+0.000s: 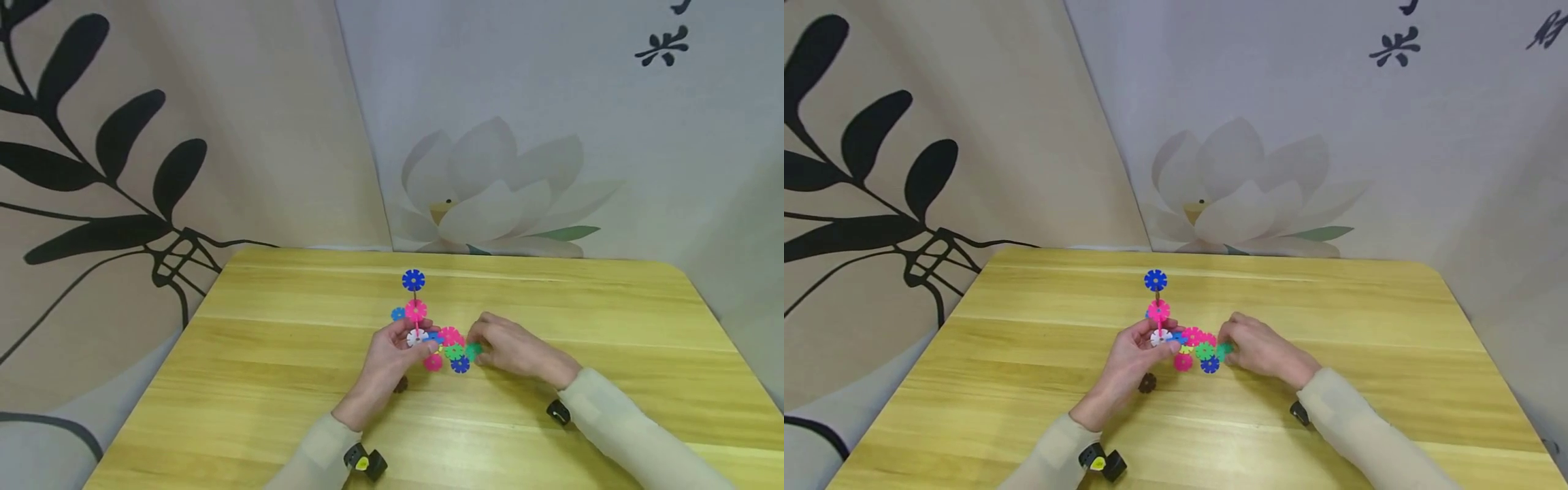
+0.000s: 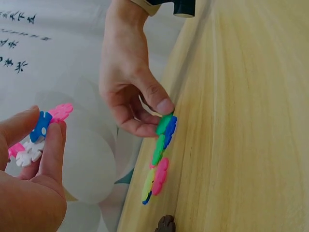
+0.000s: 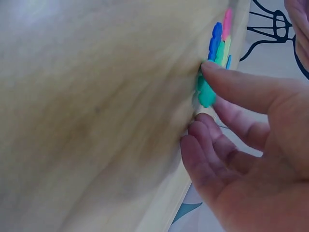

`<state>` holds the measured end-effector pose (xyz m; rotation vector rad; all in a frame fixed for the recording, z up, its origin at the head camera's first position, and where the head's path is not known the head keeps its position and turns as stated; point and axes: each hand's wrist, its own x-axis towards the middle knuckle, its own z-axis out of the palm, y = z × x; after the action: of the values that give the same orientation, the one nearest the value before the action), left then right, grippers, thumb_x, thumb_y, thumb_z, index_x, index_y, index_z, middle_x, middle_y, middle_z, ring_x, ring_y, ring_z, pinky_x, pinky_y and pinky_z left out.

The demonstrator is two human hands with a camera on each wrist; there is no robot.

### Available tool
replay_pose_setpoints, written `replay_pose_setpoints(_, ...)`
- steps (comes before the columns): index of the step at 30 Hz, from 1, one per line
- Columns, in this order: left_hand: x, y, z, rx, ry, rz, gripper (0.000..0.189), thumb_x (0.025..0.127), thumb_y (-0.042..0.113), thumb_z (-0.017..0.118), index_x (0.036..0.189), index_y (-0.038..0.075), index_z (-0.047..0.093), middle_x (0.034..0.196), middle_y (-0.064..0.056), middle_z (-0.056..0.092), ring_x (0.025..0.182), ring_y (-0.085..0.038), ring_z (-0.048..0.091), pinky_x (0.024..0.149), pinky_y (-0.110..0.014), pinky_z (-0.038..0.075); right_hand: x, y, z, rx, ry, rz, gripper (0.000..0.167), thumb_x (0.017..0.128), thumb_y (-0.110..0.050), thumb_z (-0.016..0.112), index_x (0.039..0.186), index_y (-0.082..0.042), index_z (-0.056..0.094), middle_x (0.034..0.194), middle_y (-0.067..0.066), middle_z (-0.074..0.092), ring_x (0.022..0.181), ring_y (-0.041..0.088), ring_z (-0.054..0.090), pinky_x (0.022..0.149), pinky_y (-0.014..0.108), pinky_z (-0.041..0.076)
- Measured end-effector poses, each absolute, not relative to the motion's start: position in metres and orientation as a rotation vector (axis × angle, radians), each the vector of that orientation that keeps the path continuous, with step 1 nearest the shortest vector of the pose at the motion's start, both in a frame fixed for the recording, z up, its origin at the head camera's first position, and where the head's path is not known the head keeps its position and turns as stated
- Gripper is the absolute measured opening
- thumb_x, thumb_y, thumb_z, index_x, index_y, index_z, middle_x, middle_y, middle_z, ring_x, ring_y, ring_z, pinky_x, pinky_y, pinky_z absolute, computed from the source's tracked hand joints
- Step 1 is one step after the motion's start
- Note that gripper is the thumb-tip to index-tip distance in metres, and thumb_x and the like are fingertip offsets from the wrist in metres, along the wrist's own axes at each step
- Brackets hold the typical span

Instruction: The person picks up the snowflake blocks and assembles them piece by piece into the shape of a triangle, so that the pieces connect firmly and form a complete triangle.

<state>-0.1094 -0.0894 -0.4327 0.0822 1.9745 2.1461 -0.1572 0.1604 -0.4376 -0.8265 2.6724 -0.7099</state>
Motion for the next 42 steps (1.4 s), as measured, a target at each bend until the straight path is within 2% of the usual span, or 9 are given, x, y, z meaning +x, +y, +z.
replay_pose_setpoints(6,-0.107,-0.087,-0.433,0.075,1.981,2.130,0.045,0.091,0.016,0.081,0.130,-0.001,0.064,0.124,-0.007,0.071,0.102,-0.016,0.066,0.079,-0.021,0.055,-0.149,0.168,-0.442,-0.807,2.640,-0.842,0.017,0.093,-0.005,0.076,0.100,-0.013,0.063,0.086,-0.007,0.062,0.076,0.009,0.053,0.070,0.027,0.051)
replay_pose_setpoints(12,-0.103,-0.087,-0.437,0.045,1.959,2.136,0.042,0.091,0.015,0.081,0.127,0.001,0.066,0.122,-0.008,0.072,0.099,-0.017,0.067,0.075,-0.021,0.052,-0.133,0.171,-0.440,-0.697,2.598,-1.062,0.014,0.098,-0.004,0.069,0.106,-0.013,0.062,0.095,-0.004,0.068,0.078,0.010,0.061,0.067,0.025,0.053)
replay_pose_setpoints(16,-0.102,-0.087,-0.438,0.045,1.909,2.168,0.045,0.091,0.015,0.081,0.130,0.000,0.064,0.124,-0.010,0.072,0.104,-0.019,0.069,0.083,-0.022,0.056,-0.124,0.169,-0.432,-0.630,2.569,-1.228,0.015,0.099,-0.001,0.066,0.109,-0.010,0.062,0.099,0.001,0.070,0.084,0.017,0.071,0.069,0.026,0.058)
replay_pose_setpoints(20,-0.103,-0.086,-0.436,0.081,1.873,2.192,0.052,0.092,0.015,0.079,0.137,-0.001,0.058,0.127,-0.010,0.072,0.113,-0.022,0.070,0.090,-0.024,0.056,-0.118,0.167,-0.425,-0.609,2.587,-1.334,0.015,0.098,0.000,0.067,0.111,-0.007,0.062,0.097,0.003,0.071,0.087,0.019,0.073,0.074,0.026,0.060)
replay_pose_setpoints(26,-0.104,-0.086,-0.435,0.083,1.885,2.188,0.059,0.092,0.016,0.079,0.144,0.002,0.053,0.126,-0.008,0.073,0.114,-0.022,0.070,0.096,-0.026,0.054,-0.113,0.163,-0.419,-0.600,2.618,-1.431,0.016,0.096,-0.001,0.071,0.110,-0.005,0.065,0.095,0.002,0.070,0.086,0.017,0.073,0.078,0.026,0.061)
replay_pose_setpoints(31,-0.104,-0.086,-0.435,0.091,1.886,2.185,0.065,0.092,0.017,0.080,0.148,0.004,0.050,0.123,-0.008,0.074,0.114,-0.022,0.069,0.107,-0.036,0.048,-0.111,0.161,-0.416,-0.605,2.699,-1.446,0.011,0.094,-0.006,0.075,0.103,-0.008,0.069,0.092,-0.003,0.072,0.084,0.012,0.072,0.077,0.025,0.060)
replay_pose_setpoints(36,-0.105,-0.086,-0.433,0.107,1.837,2.208,0.062,0.092,0.016,0.080,0.146,0.004,0.053,0.123,-0.010,0.073,0.109,-0.022,0.070,0.103,-0.036,0.051,-0.111,0.157,-0.415,-0.641,2.719,-1.510,0.010,0.093,-0.005,0.076,0.100,-0.009,0.070,0.092,-0.004,0.072,0.083,0.018,0.074,0.075,0.025,0.061)
replay_pose_setpoints(42,-0.108,-0.085,-0.429,0.089,1.751,2.257,0.060,0.091,0.012,0.079,0.144,0.000,0.053,0.124,-0.012,0.073,0.105,-0.019,0.071,0.098,-0.032,0.053,-0.112,0.155,-0.412,-0.669,2.734,-1.528,0.010,0.092,-0.005,0.077,0.099,-0.010,0.071,0.092,-0.004,0.073,0.084,0.018,0.074,0.076,0.025,0.061)
